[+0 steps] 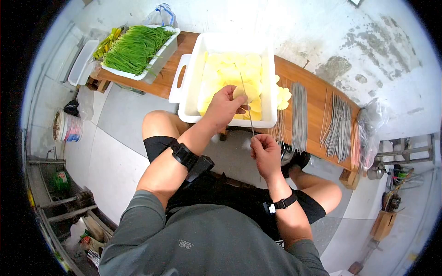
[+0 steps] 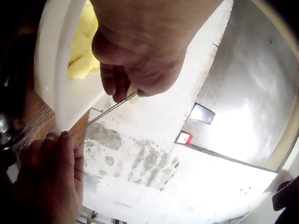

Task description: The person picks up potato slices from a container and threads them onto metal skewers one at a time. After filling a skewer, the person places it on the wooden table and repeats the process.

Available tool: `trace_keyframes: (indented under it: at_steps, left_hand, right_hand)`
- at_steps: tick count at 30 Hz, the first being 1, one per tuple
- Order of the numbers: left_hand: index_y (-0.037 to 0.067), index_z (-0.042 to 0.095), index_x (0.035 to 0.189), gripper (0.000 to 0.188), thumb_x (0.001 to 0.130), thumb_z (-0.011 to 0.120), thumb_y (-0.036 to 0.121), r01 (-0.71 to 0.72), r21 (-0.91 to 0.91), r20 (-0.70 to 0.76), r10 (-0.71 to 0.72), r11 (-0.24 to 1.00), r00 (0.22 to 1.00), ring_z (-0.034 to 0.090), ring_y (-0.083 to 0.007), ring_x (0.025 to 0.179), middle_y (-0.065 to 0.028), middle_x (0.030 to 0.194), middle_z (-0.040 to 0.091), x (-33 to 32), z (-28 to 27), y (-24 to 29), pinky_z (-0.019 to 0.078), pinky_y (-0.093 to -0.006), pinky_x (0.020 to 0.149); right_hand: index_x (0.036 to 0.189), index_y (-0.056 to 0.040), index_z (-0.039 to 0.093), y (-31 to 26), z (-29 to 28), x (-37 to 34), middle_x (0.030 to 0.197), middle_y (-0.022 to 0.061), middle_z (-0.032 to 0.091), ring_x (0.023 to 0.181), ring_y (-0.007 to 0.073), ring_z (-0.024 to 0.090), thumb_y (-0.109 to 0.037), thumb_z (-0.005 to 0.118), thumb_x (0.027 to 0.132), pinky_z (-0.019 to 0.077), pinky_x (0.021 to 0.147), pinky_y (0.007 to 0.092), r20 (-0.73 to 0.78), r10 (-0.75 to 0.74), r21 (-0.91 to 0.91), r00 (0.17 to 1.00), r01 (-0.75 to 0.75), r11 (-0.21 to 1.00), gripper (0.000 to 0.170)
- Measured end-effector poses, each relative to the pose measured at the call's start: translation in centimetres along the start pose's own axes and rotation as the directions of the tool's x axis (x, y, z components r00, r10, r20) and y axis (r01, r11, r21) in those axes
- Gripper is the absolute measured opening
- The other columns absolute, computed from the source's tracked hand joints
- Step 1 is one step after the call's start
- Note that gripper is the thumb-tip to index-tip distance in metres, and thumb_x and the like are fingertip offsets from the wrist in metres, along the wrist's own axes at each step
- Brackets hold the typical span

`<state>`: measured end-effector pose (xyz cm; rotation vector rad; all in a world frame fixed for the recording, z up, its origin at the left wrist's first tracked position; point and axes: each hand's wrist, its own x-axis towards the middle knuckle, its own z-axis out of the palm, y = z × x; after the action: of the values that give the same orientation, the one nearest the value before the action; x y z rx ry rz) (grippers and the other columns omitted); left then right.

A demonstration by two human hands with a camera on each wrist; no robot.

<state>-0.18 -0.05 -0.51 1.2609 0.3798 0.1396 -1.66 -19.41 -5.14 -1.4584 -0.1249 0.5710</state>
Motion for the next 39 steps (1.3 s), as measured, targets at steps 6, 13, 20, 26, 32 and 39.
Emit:
trace_keyframes:
  at_steps: [6, 13, 20, 26, 32, 39]
  left_hand:
    - [-0.002, 0.055, 0.107, 0.023, 0.088, 0.060, 0.010, 0.019, 0.021, -0.025, -0.019, 1.000, 1.000, 0.066, -0.0141, 0.076, -0.0086, 0.090, 0.066, 0.1, 0.2, 0.5, 0.0519, -0.0249, 0.066]
    - [-0.001, 0.052, 0.114, 0.027, 0.091, 0.059, 0.012, -0.005, 0.040, -0.004, 0.005, 0.999, 1.000, 0.064, -0.0157, 0.076, -0.0087, 0.096, 0.065, 0.3, -0.4, 0.1, 0.0524, -0.0269, 0.068]
    - [0.003, 0.052, 0.114, 0.022, 0.095, 0.048, 0.015, 0.033, -0.111, -0.087, -0.042, 0.993, 0.995, 0.060, -0.0143, 0.068, -0.0090, 0.095, 0.065, 0.6, -1.5, 2.2, 0.0484, -0.0267, 0.062]
    - [0.005, 0.053, 0.112, 0.020, 0.097, 0.046, 0.016, -0.013, -0.037, -0.040, 0.011, 0.999, 0.999, 0.061, -0.0137, 0.068, -0.0071, 0.094, 0.066, 0.7, -2.5, 2.6, 0.0483, -0.0270, 0.061]
    - [0.006, 0.054, 0.114, 0.022, 0.096, 0.051, 0.017, -0.023, -0.069, -0.065, 0.018, 0.997, 0.998, 0.062, -0.0127, 0.066, -0.0060, 0.096, 0.065, 1.2, -2.9, 1.9, 0.0499, -0.0262, 0.060]
    - [0.003, 0.053, 0.108, 0.019, 0.094, 0.053, 0.014, -0.015, -0.119, -0.041, 0.010, 0.993, 0.999, 0.062, -0.0147, 0.067, -0.0072, 0.095, 0.063, 0.5, -2.8, 2.7, 0.0506, -0.0274, 0.062]
  right_hand:
    - [0.092, -0.0023, 0.059, -0.7, -0.1, -0.3, 0.072, -0.0008, 0.057, 0.058, 0.0069, 0.050, -0.013, 0.061, 0.092, 0.0410, 0.051, 0.0224, 0.015, 0.002, -0.016, 1.000, -0.001, 1.000, 0.011]
    - [0.093, -0.0047, 0.053, -0.3, -0.3, -0.3, 0.073, 0.0004, 0.055, 0.058, 0.0074, 0.049, -0.013, 0.055, 0.095, 0.0396, 0.051, 0.0218, 0.023, -0.013, -0.004, 1.000, 0.013, 1.000, 0.009]
    - [0.105, -0.0034, 0.049, -0.8, -0.4, -1.0, 0.074, 0.0024, 0.056, 0.064, 0.0082, 0.050, -0.010, 0.052, 0.095, 0.0414, 0.057, 0.0233, 0.045, 0.007, -0.024, 0.999, -0.006, 1.000, 0.012]
    - [0.106, -0.0044, 0.051, -0.1, -0.8, -1.7, 0.072, 0.0014, 0.055, 0.060, 0.0061, 0.047, -0.007, 0.050, 0.095, 0.0379, 0.052, 0.0207, 0.041, -0.065, -0.076, 0.997, 0.068, 0.995, 0.012]
    - [0.104, -0.0039, 0.053, 0.5, -1.0, -2.1, 0.072, 0.0008, 0.056, 0.059, 0.0058, 0.047, -0.007, 0.050, 0.094, 0.0382, 0.052, 0.0206, 0.030, -0.090, -0.116, 0.996, 0.093, 0.989, 0.011]
    - [0.105, 0.0000, 0.053, 0.5, -1.3, -2.3, 0.078, 0.0029, 0.058, 0.070, 0.0095, 0.054, -0.007, 0.052, 0.095, 0.0455, 0.064, 0.0241, 0.058, -0.026, -0.116, 0.998, 0.033, 0.993, 0.012]
